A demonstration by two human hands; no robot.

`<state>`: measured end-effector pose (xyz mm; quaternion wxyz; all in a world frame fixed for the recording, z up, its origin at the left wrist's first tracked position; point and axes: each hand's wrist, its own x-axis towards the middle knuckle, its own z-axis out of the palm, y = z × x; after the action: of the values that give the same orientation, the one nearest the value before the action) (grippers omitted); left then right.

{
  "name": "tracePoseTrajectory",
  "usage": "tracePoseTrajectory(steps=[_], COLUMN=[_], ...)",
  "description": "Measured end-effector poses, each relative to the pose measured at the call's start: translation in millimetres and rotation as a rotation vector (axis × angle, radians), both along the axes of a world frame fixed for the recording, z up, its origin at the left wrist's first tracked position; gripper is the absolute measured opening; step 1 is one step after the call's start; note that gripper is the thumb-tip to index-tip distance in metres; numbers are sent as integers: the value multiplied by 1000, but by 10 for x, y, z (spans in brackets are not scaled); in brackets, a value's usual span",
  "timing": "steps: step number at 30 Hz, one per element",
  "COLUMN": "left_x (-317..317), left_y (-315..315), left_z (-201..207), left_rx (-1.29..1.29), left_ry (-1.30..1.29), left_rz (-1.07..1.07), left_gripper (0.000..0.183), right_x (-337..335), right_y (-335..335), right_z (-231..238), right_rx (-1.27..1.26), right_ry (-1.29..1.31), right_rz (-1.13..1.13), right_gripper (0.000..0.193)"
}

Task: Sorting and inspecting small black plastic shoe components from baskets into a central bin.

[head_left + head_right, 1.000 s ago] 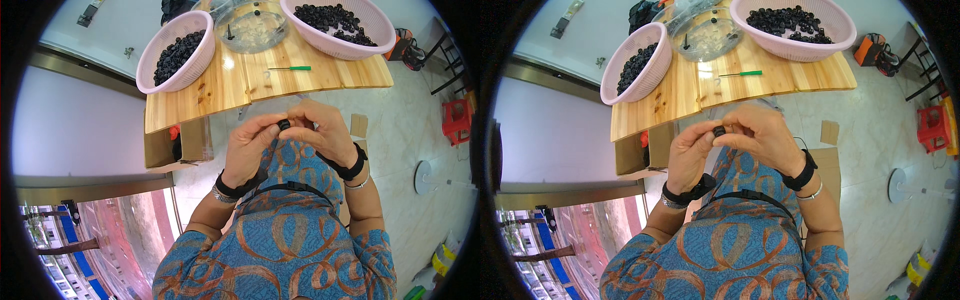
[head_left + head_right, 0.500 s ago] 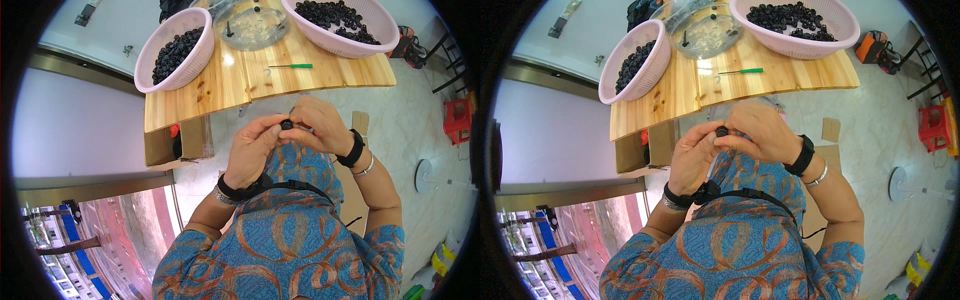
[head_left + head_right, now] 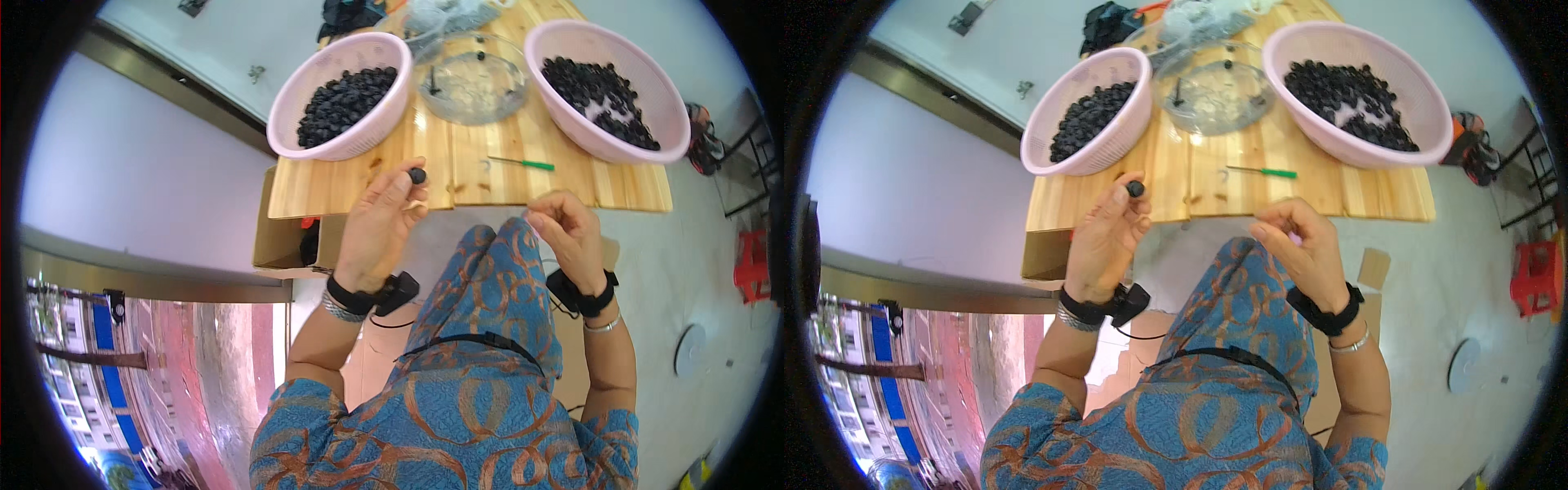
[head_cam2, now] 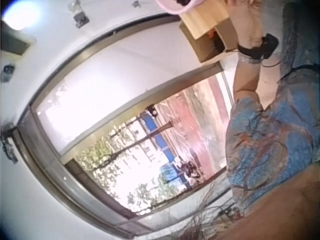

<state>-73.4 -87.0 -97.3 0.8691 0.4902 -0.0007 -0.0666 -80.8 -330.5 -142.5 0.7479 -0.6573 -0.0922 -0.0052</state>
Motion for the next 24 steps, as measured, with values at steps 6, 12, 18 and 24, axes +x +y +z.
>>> tracePoseTrajectory(steps=[6,12,18,24], left_x=[463,1076,1778,2978], left_y=[645,1172,976,691], left_z=[476,911,1402,1381], left_rx=[346,1062,1532,1784], left_ry=[-140,-318,-512,-690], left_rz=[122,195,48,-120], left_gripper=[21,24,27,28], right_x=[80,269,433,492], right_y=[-67,-117,-197,-210], right_z=[76,82,-30,-22], right_rx=[-212,-302,-285,-320], right_ry=[-104,-240,-152,-74], right_rz=[57,-11,-17,22], right_gripper=[11,11,9,8])
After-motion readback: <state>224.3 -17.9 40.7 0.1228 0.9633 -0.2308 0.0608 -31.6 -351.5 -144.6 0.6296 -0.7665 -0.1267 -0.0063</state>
